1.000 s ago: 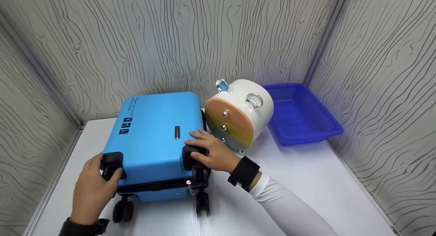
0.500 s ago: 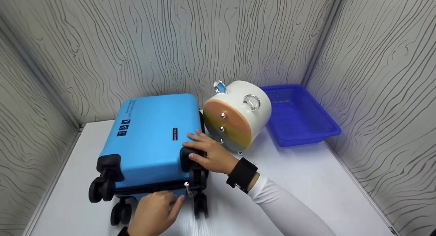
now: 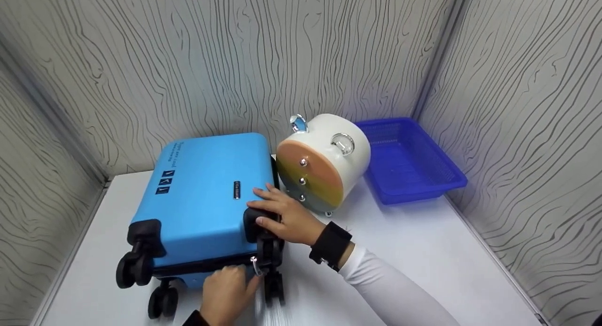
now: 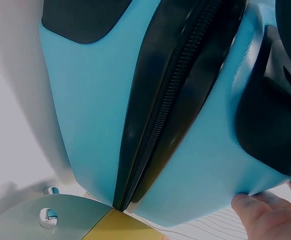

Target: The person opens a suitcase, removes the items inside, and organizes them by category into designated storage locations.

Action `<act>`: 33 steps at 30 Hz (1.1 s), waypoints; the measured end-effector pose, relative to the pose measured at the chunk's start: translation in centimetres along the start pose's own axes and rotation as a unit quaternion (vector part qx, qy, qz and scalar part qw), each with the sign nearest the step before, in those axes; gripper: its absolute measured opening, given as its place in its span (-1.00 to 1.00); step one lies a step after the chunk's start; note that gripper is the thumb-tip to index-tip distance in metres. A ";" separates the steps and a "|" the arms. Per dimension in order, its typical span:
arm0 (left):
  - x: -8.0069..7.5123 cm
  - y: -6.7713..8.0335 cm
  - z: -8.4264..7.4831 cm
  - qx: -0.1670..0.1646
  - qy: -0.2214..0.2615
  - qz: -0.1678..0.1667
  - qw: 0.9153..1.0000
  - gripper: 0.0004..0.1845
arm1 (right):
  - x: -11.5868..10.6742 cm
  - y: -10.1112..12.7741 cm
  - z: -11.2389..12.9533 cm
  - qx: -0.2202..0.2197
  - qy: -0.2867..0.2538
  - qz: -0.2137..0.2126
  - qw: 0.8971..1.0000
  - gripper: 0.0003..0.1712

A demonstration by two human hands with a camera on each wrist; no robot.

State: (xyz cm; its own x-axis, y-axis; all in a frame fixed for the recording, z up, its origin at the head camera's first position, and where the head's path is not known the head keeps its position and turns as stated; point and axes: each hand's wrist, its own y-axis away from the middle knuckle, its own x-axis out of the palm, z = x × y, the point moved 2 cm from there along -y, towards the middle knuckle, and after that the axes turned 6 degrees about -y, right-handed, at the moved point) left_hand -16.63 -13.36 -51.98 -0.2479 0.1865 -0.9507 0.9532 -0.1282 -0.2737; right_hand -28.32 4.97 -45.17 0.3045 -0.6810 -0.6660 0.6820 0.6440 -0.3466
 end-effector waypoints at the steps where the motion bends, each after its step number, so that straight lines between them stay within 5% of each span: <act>1: 0.1 0.1 0.0 -0.003 -0.001 -0.005 1.000 -0.50 | 0.1 0.0 0.0 -0.001 -0.001 0.000 1.000 -0.50; 12: 1.5 0.5 -0.2 0.031 -0.042 -0.088 0.995 -0.57 | 0.1 0.1 -0.3 -0.004 -0.012 -0.005 1.000 -0.50; 23: 1.8 0.9 0.3 0.003 -0.059 -0.067 0.996 -0.52 | 0.4 0.0 -0.3 -0.006 -0.020 -0.002 1.000 -0.50; 33: 1.0 1.1 0.9 -0.019 -0.013 -0.074 0.997 -0.45 | 0.4 0.0 -0.4 -0.007 -0.017 -0.009 1.000 -0.50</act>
State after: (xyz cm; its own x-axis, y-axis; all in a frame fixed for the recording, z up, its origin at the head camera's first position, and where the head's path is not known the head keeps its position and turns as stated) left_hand -16.02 -14.19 -53.40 -0.3909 0.1743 -0.9038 0.9113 -0.0644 -0.4066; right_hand -28.44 4.87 -45.66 0.3161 -0.7035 -0.6366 0.6776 0.6371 -0.3675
